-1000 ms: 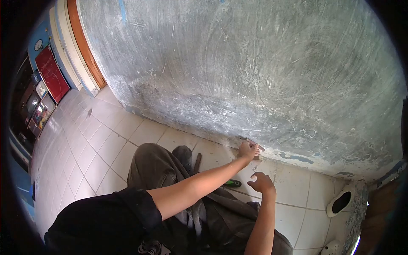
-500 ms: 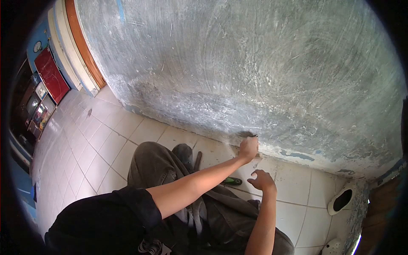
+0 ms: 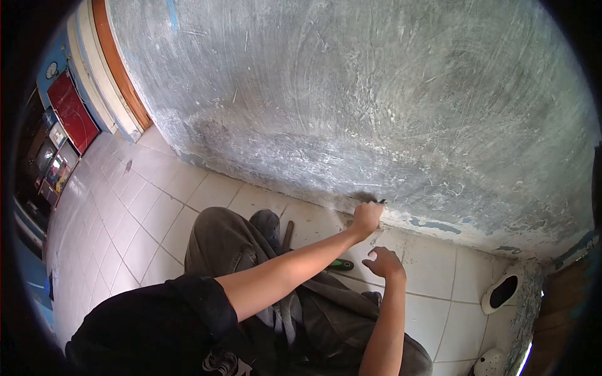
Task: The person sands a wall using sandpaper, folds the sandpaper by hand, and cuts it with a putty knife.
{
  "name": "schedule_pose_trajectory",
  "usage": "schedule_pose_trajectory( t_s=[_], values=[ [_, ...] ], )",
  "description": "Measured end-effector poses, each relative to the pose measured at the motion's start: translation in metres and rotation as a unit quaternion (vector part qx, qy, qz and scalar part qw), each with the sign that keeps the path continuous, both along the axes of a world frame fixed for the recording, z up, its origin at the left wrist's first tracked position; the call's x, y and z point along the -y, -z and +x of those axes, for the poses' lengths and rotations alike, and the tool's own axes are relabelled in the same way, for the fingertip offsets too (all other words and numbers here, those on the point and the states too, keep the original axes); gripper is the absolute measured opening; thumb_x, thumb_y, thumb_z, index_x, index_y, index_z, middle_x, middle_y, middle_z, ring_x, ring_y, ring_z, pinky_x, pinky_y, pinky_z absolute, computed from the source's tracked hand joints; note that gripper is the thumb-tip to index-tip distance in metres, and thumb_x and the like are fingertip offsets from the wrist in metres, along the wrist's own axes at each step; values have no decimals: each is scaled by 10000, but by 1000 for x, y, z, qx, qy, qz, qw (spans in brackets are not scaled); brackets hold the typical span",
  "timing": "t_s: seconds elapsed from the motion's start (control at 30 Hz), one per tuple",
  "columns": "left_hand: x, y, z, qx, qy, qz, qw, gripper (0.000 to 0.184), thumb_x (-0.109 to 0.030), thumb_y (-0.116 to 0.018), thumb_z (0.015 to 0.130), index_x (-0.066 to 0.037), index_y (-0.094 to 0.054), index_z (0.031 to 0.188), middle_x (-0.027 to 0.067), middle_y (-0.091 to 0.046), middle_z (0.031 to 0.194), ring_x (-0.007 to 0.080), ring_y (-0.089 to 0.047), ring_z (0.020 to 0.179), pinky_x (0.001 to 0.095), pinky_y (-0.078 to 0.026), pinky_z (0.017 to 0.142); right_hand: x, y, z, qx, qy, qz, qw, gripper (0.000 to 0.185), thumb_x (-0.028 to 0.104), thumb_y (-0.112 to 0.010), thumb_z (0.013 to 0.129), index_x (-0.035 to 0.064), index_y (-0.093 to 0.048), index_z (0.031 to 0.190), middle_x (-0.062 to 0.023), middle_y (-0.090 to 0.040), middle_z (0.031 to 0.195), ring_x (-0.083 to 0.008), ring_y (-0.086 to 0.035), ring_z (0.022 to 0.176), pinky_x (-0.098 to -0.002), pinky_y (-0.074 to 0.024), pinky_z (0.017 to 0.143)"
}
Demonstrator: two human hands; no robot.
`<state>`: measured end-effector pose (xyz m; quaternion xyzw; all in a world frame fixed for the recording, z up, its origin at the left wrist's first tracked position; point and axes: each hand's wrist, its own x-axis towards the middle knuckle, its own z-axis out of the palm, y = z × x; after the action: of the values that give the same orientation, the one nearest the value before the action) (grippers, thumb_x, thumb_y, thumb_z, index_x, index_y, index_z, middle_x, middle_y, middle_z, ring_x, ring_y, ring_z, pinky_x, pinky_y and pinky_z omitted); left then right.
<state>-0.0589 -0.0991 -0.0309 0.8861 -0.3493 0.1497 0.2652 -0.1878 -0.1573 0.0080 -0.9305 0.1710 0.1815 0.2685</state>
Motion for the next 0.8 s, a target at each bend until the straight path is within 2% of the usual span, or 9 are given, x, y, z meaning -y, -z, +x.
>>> schedule_pose_trajectory(
  t_s=[0.2,0.27,0.33,0.37,0.43,0.57,0.63,0.77,0.8],
  values=[
    [2,37,15,-159,-7,-225,961,187,-169,-614,710,16,-590,697,227,-564,721,405,-554,661,442,-449,591,0,0,1,-4,-11,-4,1000,390,366,-655,722,103,-614,1006,-136,-571,1089,-317,-528,1027,-393,-427,883],
    [9,60,25,-209,-9,-244,947,195,-164,-621,749,21,-595,693,201,-596,736,324,-606,667,389,-484,582,-1,-1,0,3,-10,-5,1000,393,366,-654,722,101,-612,1008,-141,-571,1089,-319,-532,1022,-393,-429,881],
    [6,50,22,-496,19,-366,787,141,-103,-602,793,32,-601,755,155,-624,773,236,-640,735,307,-533,621,-2,2,0,8,-10,-6,1000,396,366,-654,721,99,-611,1011,-145,-571,1090,-320,-535,1018,-393,-430,880],
    [5,45,21,-499,19,-365,786,141,-103,-602,793,32,-601,755,155,-624,773,236,-640,735,307,-533,621,-2,5,0,14,-13,-17,1000,380,352,-662,717,112,-605,1007,-115,-592,1054,-297,-545,1010,-390,-441,860],
    [4,39,18,-610,19,-447,654,115,-65,-576,825,47,-584,851,127,-624,828,192,-633,811,259,-550,700,-2,7,0,18,-15,-28,999,366,337,-670,713,126,-599,1003,-86,-613,1018,-273,-554,1002,-387,-452,841],
    [1,38,14,-625,43,-483,611,153,-77,-571,834,56,-557,907,150,-616,867,229,-635,796,275,-553,728,-4,2,1,6,-4,-17,1000,368,329,-674,713,124,-596,1009,-89,-608,1031,-268,-550,1007,-386,-452,841],
    [1,43,13,-657,65,-531,532,167,-99,-574,839,56,-559,901,151,-610,890,227,-633,794,285,-557,718,-4,-1,1,2,0,-18,1000,367,325,-675,714,124,-596,1011,-92,-607,1035,-267,-553,1004,-387,-453,839],
    [2,33,13,-662,32,-512,546,165,-92,-577,833,59,-559,898,154,-611,879,226,-631,793,290,-558,712,-2,-1,0,3,-5,-9,1000,383,336,-665,718,108,-603,1019,-123,-595,1054,-292,-551,1003,-387,-446,854],
    [2,29,13,-640,22,-483,598,157,-79,-578,827,65,-561,886,158,-612,862,229,-634,778,289,-560,695,-2,0,1,10,-6,0,1000,401,356,-656,718,92,-611,1017,-149,-584,1070,-319,-547,1002,-388,-438,868]
  ],
)
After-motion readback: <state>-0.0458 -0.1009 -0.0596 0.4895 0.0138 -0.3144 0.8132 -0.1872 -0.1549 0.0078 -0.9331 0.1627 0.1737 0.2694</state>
